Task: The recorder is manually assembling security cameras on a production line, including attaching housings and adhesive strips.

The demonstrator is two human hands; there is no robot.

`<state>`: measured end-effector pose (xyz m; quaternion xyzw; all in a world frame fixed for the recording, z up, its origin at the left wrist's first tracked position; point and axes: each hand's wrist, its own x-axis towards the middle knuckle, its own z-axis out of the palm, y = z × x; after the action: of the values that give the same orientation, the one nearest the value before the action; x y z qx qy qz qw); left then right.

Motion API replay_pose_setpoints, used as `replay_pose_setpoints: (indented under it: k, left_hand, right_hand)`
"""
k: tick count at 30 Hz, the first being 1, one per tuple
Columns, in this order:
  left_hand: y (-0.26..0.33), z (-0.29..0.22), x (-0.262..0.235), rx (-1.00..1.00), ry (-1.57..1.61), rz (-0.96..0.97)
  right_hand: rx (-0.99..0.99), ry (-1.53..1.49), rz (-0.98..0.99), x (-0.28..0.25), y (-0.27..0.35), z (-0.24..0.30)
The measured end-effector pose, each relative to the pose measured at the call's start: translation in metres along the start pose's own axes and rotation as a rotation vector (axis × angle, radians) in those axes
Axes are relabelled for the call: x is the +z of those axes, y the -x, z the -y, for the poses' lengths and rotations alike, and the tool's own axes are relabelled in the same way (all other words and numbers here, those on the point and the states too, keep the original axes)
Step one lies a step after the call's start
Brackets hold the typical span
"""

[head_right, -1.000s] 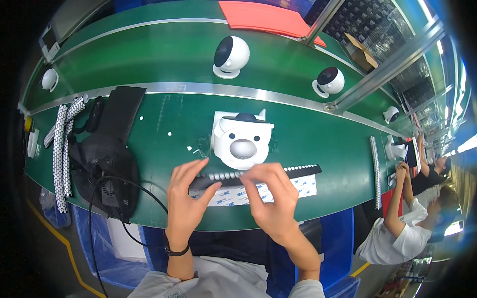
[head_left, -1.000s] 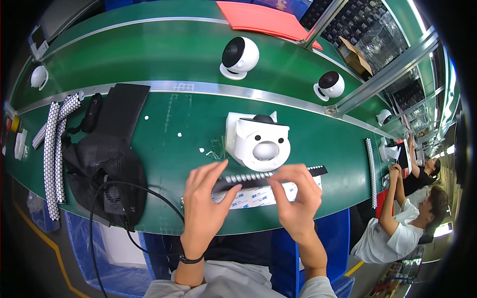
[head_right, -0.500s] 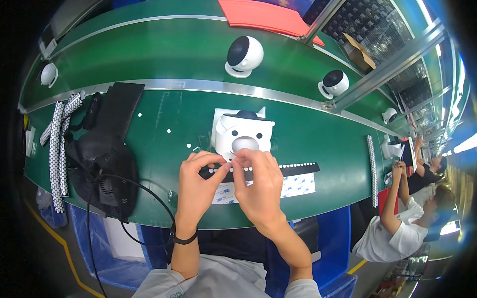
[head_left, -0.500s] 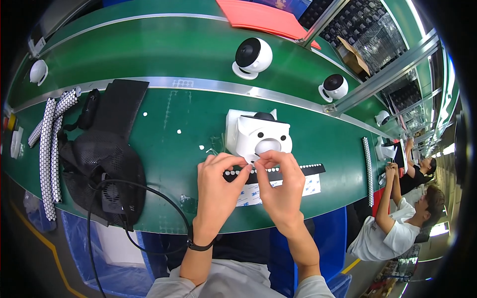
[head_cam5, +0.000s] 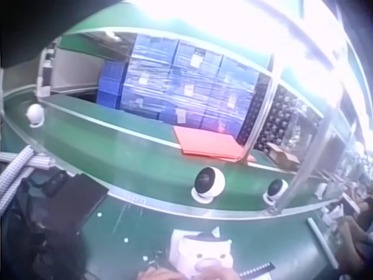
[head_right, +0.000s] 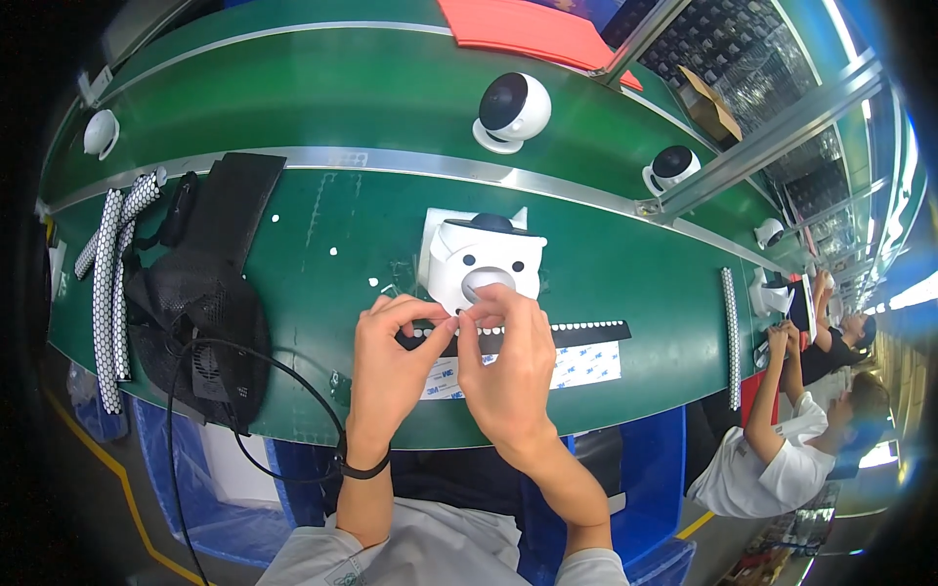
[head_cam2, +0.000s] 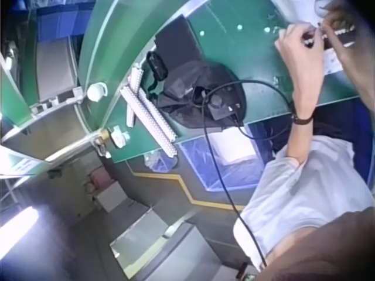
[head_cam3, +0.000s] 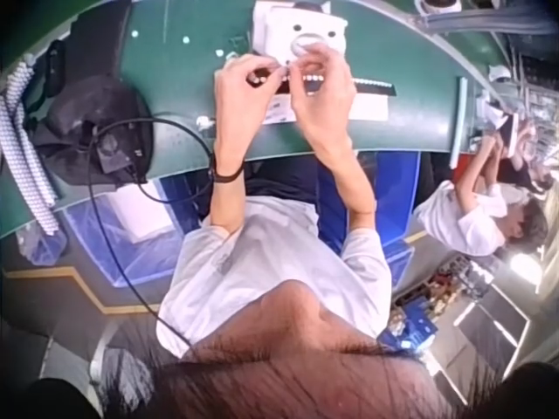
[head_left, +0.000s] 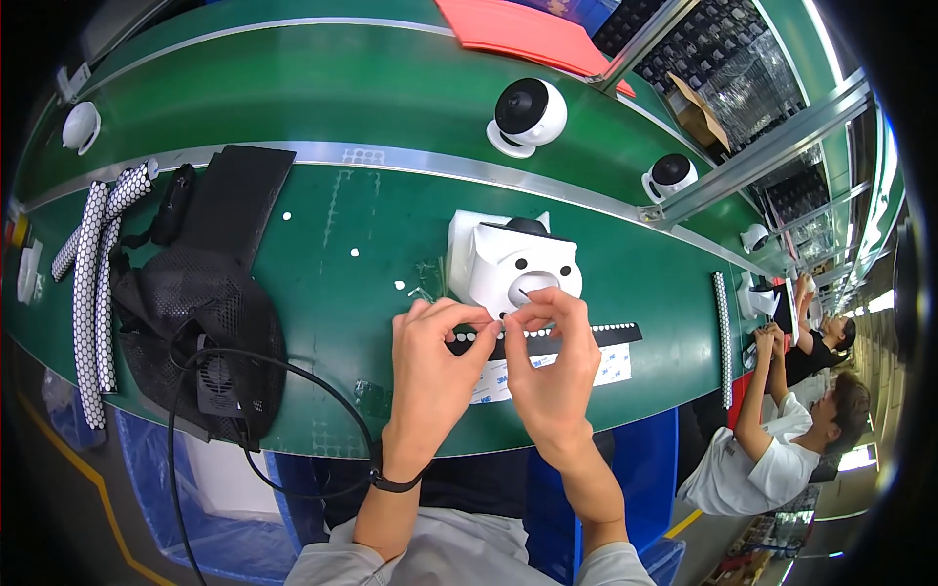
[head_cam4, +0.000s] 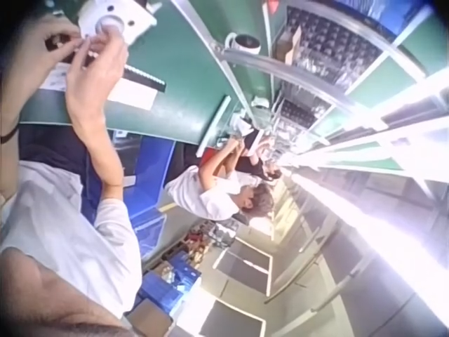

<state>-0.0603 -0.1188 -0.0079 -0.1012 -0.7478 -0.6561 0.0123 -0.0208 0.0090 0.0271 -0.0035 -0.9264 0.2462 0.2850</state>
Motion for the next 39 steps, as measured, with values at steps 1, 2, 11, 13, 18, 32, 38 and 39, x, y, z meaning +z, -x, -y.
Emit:
replay_pose_setpoints:
  k: [1, 2, 11, 13, 18, 32, 38, 39]
  left_hand:
    - [0.0, 0.0, 0.0, -0.001, -0.001, -0.001]
    - [0.001, 0.0, 0.001, -0.004, 0.007, 0.0]
    - [0.002, 0.001, 0.006, 0.072, -0.096, -0.045]
    - [0.002, 0.001, 0.006, 0.074, -0.119, -0.058]
    - [-0.001, 0.0, 0.012, 0.009, -0.091, -0.072]
    - [-0.006, 0.009, 0.012, -0.022, 0.029, -0.043]
    - [-0.006, 0.007, 0.012, -0.03, 0.024, -0.043]
    - [-0.007, 0.007, 0.012, -0.043, 0.03, -0.045]
  right_hand:
    - [-0.004, 0.015, -0.004, 0.001, 0.0, 0.0]
    - [-0.004, 0.014, -0.003, 0.001, 0.0, 0.0]
    - [-0.102, 0.146, -0.04, -0.001, -0.003, -0.002]
    - [0.011, 0.063, -0.005, -0.008, -0.003, -0.008]
    - [0.012, -0.081, -0.04, -0.027, 0.001, -0.022]
    - [0.115, -0.116, 0.117, -0.038, 0.001, -0.031]
    - [0.056, -0.06, 0.116, -0.038, 0.001, -0.032]
    - [0.071, -0.047, 0.112, -0.037, 0.001, -0.031]
